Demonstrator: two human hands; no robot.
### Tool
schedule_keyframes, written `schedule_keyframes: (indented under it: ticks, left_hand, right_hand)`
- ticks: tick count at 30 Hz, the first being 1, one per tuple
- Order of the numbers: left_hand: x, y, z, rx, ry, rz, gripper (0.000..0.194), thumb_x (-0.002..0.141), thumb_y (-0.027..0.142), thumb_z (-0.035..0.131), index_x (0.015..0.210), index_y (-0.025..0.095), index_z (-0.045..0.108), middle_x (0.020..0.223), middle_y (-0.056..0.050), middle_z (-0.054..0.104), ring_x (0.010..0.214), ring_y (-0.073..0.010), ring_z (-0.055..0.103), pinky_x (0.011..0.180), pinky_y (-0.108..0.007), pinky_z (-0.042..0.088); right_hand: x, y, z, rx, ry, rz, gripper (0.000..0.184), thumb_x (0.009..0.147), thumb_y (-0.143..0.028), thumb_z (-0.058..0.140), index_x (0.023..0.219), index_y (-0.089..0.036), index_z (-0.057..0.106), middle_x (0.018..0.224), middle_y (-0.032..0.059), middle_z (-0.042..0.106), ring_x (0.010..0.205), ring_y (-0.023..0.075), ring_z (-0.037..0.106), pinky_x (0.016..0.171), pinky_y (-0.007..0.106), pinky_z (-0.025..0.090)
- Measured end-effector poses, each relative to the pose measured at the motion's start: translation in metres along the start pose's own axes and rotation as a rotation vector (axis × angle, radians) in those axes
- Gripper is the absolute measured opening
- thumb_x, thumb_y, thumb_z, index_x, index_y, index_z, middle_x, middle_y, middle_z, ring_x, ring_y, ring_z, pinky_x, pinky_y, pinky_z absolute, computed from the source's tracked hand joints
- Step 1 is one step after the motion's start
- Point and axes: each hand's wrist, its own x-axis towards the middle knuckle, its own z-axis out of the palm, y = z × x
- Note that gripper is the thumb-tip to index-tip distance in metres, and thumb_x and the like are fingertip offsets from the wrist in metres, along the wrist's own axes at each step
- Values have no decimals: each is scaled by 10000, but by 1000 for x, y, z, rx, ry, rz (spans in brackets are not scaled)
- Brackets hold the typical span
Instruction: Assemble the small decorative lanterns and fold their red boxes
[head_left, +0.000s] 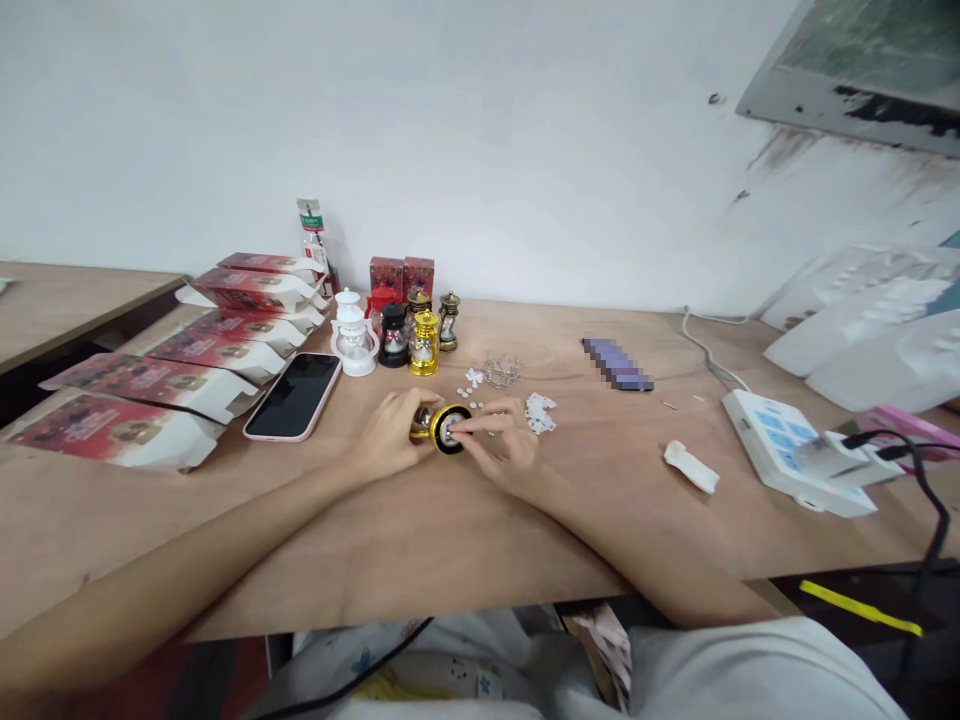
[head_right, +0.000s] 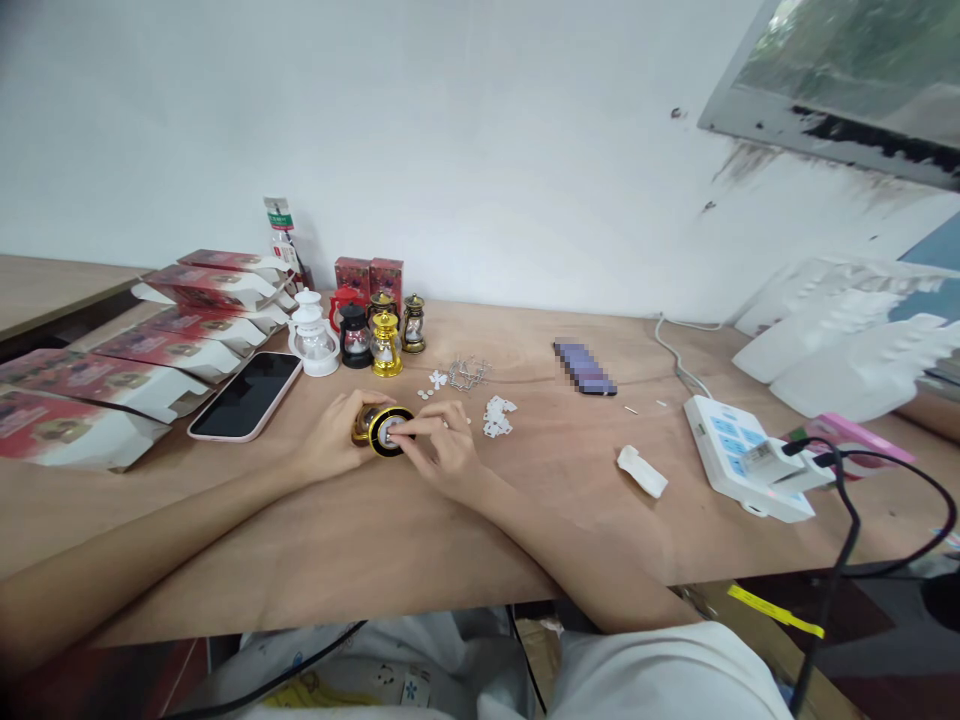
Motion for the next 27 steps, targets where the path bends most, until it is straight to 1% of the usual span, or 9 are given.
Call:
schedule_keyframes:
  ticks: [4,8,12,15,17,19,21,23,27]
  left_hand:
    - [0,1,-1,26,-1,24,328,739,252,563,1050,196,475,1081,-66,645,986,-239,610,863,-380,436]
    - [-1,2,-2,60,-12,17,351,710,210,556,1051,194,476,1113,-74,641,1011,-244,606,881,-384,422]
    - [0,3,-1,55,-15,12,361,691,198,577,1039,199,481,1106,-67,646,1016,-242,607,882,-380,424]
    - [0,3,-1,27,12,-16,370,685,214,610,1030,202,478,1073,-54,654,973,-238,618,860,-377,447]
    - [1,2,0,-4,49,-72,393,666,202,628,1029,204,475,1037,-42,658,922,-229,627,809,-358,475]
    - [2,1,1,-53,95,-114,402,659,204,646,1022,199,473,1009,-37,656,892,-218,631,763,-333,494]
    - [3,-1,1,-102,149,-122,404,670,231,664,1023,193,471,997,-37,651,893,-210,634,755,-317,505]
    - [4,-2,1,-120,191,-100,411,687,268,679,1033,187,473,1004,-44,643,910,-208,631,777,-319,510]
    - [4,-4,1,-105,219,-25,407,709,263,675,1060,177,490,1058,-68,621,985,-218,608,834,-346,509]
  right_hand:
    - [3,-4,0,158,-16,268,205,810,-240,661,952,-218,515,890,35,605,853,172,586,748,328,488]
    - [0,-3,4,237,-69,465,239,785,-277,671,948,-220,507,905,22,553,814,158,543,718,306,465]
    - [-2,0,4,317,-102,525,254,773,-278,668,961,-227,505,921,18,543,825,156,529,736,302,452]
    - [-2,9,0,330,-80,526,190,816,-294,601,970,-227,511,930,25,551,850,161,535,766,309,456]
    - [-2,20,-3,264,-48,535,121,852,-287,534,953,-222,521,911,28,575,848,164,544,775,316,454]
    - [-3,35,-6,134,-61,550,88,858,-266,502,919,-212,535,886,36,607,853,179,553,785,333,449]
    - [-6,50,-6,-24,-152,556,80,838,-235,499,885,-201,554,892,54,637,883,208,552,812,366,439]
    - [-9,62,-6,-165,-293,566,104,813,-191,492,877,-193,574,927,72,659,918,235,542,840,397,423]
    - [-11,71,-7,-362,-504,605,210,812,-140,459,963,-172,601,1019,91,675,989,258,527,863,401,395]
